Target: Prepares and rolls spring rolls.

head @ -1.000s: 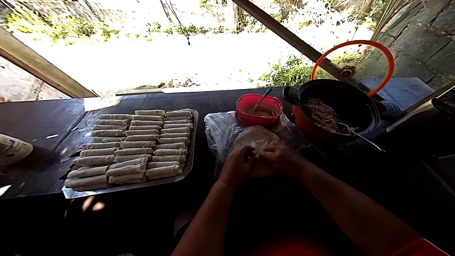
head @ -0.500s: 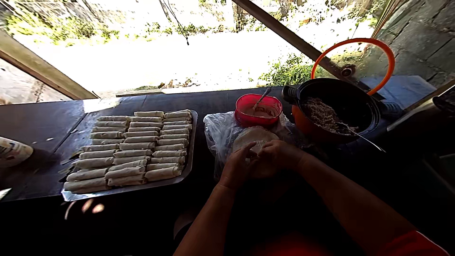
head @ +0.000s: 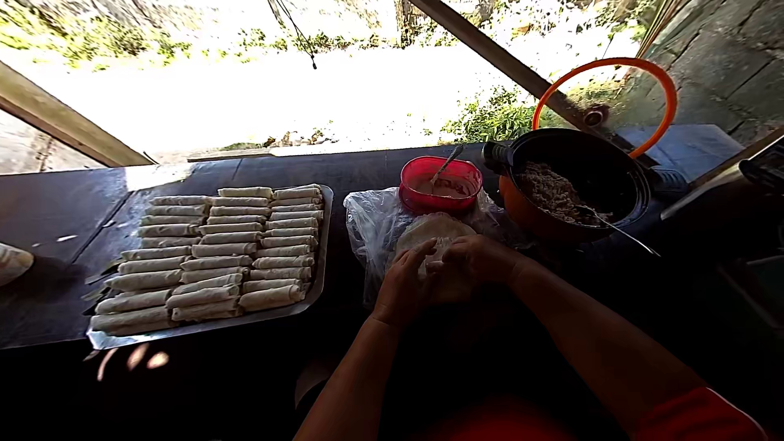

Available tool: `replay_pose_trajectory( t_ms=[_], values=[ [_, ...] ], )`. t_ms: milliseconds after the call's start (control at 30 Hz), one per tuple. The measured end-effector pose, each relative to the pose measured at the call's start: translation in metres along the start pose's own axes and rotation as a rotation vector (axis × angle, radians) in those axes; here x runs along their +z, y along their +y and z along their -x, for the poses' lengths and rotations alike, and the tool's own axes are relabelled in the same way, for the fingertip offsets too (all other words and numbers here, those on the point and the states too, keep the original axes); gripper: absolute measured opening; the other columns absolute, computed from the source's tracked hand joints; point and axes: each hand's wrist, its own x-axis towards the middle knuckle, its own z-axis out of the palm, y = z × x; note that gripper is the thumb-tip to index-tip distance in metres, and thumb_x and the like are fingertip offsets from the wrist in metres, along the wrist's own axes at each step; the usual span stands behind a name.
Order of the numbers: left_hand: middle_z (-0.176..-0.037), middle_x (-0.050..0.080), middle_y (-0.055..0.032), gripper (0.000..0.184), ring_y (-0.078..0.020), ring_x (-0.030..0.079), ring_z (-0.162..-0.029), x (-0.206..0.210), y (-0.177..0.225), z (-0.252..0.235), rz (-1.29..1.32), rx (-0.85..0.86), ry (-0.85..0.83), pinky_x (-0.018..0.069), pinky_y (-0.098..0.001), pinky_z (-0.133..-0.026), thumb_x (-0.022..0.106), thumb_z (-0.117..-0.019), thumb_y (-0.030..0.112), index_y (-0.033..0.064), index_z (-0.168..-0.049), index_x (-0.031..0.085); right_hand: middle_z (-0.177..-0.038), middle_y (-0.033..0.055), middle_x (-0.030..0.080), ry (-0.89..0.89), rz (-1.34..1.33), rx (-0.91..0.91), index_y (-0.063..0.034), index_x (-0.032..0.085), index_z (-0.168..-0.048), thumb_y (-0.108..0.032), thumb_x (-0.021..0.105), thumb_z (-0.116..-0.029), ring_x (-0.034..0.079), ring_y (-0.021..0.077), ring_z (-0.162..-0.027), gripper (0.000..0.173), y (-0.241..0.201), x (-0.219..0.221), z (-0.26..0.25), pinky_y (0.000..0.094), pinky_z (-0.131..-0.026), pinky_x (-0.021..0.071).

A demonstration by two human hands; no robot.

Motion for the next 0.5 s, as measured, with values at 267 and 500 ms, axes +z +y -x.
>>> replay_pose_trajectory(
  t_ms=[267,500],
  values=[
    [-0.113,0.076,0.0063,0.043,-0.0114,0.067,-0.112,0.008,0.0,-0.001,-0.099,0.045,0.03,0.051,-0.0408,-0.105,0.07,-0.0957,0.028,0.0203,-0.138,0.065,-0.114,0.0049,0.073,-0.001,-0.037,-0.003,-0.0135,0.076,-0.115,-0.02,0.055,-0.1046,0.067,0.0142,-0.113,0.024,0.005,-0.002,-0.007,0.0354,-0.104,0.0518],
    [-0.111,0.077,0.0067,0.029,-0.0108,0.068,-0.113,0.01,-0.006,0.009,-0.126,0.13,0.133,0.052,-0.0395,-0.104,0.064,-0.1011,0.028,0.0189,-0.128,0.071,-0.111,0.0049,0.074,-0.026,-0.033,-0.004,-0.0112,0.076,-0.112,-0.022,0.057,-0.1045,0.067,0.0141,-0.11,0.023,0.004,-0.004,-0.008,0.0348,-0.102,0.0519]
  ],
)
